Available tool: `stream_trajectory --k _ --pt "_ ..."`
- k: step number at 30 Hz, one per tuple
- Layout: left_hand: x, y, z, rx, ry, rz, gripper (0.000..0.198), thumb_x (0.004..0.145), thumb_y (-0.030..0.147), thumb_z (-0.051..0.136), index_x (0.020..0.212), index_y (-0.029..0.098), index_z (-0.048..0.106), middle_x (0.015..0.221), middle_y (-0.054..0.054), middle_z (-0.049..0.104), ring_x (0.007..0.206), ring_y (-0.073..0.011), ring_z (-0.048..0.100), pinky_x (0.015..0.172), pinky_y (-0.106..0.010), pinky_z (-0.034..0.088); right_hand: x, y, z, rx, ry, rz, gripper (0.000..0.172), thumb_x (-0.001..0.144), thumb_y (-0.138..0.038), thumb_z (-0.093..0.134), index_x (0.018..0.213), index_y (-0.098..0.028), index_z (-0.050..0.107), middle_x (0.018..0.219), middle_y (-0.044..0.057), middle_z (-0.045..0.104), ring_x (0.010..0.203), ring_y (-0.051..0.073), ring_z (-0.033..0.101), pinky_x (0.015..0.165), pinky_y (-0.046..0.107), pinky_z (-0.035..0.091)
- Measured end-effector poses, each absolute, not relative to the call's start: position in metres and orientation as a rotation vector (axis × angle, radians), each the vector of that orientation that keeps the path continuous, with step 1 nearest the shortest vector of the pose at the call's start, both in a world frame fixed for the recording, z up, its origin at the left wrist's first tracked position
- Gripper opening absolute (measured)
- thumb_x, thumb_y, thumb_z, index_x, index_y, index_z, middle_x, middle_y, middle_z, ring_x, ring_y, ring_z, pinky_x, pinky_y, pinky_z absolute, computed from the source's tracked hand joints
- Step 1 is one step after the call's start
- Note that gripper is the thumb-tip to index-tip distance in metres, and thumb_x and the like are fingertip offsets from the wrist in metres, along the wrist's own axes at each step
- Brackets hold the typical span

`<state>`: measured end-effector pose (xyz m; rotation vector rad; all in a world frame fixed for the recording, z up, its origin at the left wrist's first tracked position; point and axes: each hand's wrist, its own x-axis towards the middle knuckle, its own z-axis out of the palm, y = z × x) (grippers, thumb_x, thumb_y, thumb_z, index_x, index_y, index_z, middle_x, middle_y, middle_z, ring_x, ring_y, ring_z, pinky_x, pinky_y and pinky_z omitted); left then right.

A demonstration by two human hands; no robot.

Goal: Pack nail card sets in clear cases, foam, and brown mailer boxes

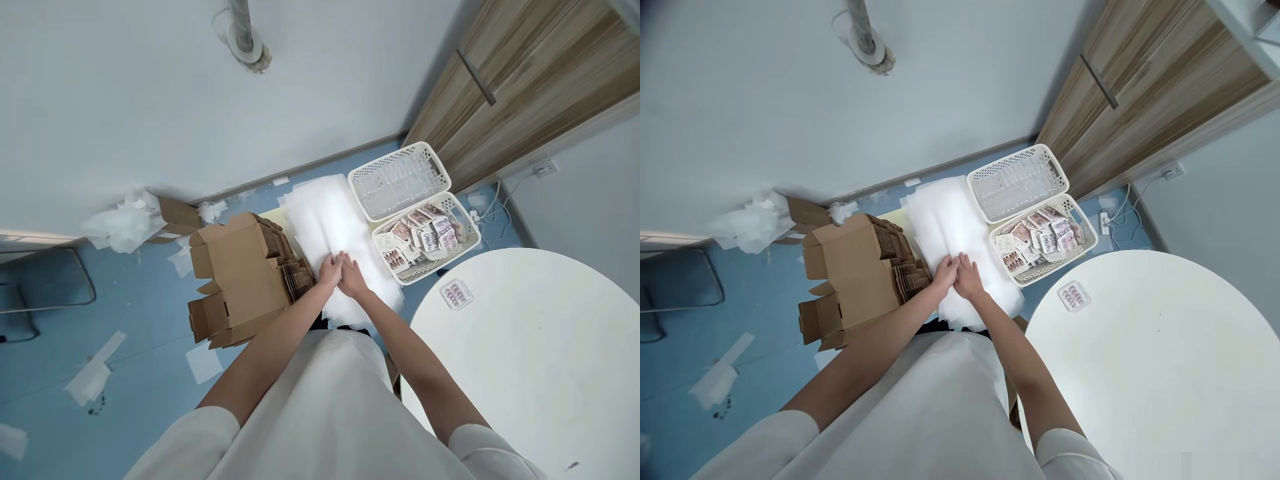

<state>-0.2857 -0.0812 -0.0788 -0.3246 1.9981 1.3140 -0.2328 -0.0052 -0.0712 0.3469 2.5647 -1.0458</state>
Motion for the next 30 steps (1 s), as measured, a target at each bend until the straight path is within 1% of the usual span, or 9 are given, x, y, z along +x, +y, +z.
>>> stream_trajectory --k 4,8,10,12,15,17,20,25,30 --pt "-0.291 -0.082 -0.086 -0.512 2.042 1.345 0.028 0.082 0.038 0.042 0.094 0.018 0.057 0.089 -0.007 0.064 0.082 -0.0177 0.06 0.071 -0.029 0.047 -0.229 -0.009 -0.065 0.173 2.628 -1.225 0.051 0.079 -0.016 0.038 0.129 -0.018 0.037 0.139 0.009 0.031 0.131 0.021 0.021 0.105 0.043 0.019" --pt "-0.294 -0.09 -0.086 -0.557 2.096 1.351 0.028 0.083 0.038 0.039 0.092 0.019 0.057 0.083 -0.005 0.062 0.075 -0.0163 0.059 0.064 -0.028 0.047 -0.238 0.009 -0.066 0.812 2.723 -1.253 0.053 0.078 -0.034 0.048 0.126 -0.013 0.039 0.136 0.015 0.034 0.125 0.026 0.031 0.101 0.043 0.027" --pt "-0.295 -0.094 -0.084 -0.537 2.116 1.363 0.029 0.083 0.04 0.04 0.092 0.019 0.056 0.084 -0.004 0.062 0.076 -0.0163 0.058 0.063 -0.028 0.047 -0.245 0.019 -0.069 0.967 2.567 -1.377 0.061 0.075 -0.039 0.052 0.128 -0.013 0.036 0.122 0.015 0.049 0.109 0.024 0.049 0.092 0.04 0.038" --pt "-0.296 -0.096 -0.081 -0.513 2.131 1.354 0.031 0.083 0.042 0.039 0.094 0.018 0.056 0.088 -0.005 0.062 0.08 -0.0174 0.058 0.065 -0.028 0.047 -0.25 0.025 -0.071 0.962 2.43 -1.514 0.052 0.076 -0.037 0.05 0.122 -0.015 0.041 0.103 0.009 0.061 0.086 0.018 0.059 0.08 0.034 0.045" --pt "-0.296 -0.095 -0.074 -0.481 2.138 1.328 0.037 0.084 0.042 0.037 0.109 0.018 0.051 0.106 -0.009 0.059 0.095 -0.0197 0.057 0.076 -0.03 0.047 -0.253 0.029 -0.068 0.982 2.464 -1.508 0.028 0.08 -0.031 0.044 0.103 -0.02 0.053 0.09 0.004 0.064 0.072 0.015 0.06 0.073 0.03 0.046" --pt "-0.295 -0.093 -0.07 -0.425 2.12 1.332 0.046 0.085 0.042 0.038 0.124 0.019 0.039 0.122 -0.01 0.051 0.108 -0.02 0.051 0.086 -0.03 0.043 -0.252 0.03 -0.062 0.97 2.569 -1.38 0.02 0.082 -0.028 0.04 0.094 -0.022 0.055 0.086 0.003 0.064 0.071 0.016 0.06 0.073 0.031 0.045" --pt "-0.292 -0.091 -0.064 -0.26 2.102 1.334 0.06 0.084 0.045 0.04 0.135 0.021 0.02 0.14 -0.008 0.031 0.125 -0.0194 0.034 0.099 -0.03 0.032 -0.249 0.034 -0.049 0.918 2.718 -1.127 0.021 0.084 -0.024 0.035 0.091 -0.021 0.055 0.08 0.005 0.064 0.074 0.019 0.06 0.071 0.033 0.043" --pt "-0.288 -0.092 -0.055 -0.127 2.133 1.268 0.067 0.081 0.048 0.044 0.137 0.023 0.016 0.146 -0.005 0.015 0.133 -0.0212 0.017 0.107 -0.035 0.019 -0.244 0.039 -0.027 0.649 3.114 -0.795 0.018 0.081 -0.019 0.038 0.085 -0.018 0.056 0.116 0.013 0.053 0.105 0.026 0.048 0.084 0.037 0.037" --pt "-0.288 -0.1 -0.046 -0.051 2.087 1.274 0.073 0.079 0.051 0.046 0.138 0.024 0.012 0.146 -0.007 0.013 0.133 -0.0227 0.016 0.106 -0.035 0.021 -0.243 0.036 -0.015 0.558 2.952 -0.868 0.021 0.083 -0.018 0.035 0.095 -0.018 0.053 0.085 0.009 0.062 0.076 0.021 0.057 0.07 0.032 0.04"
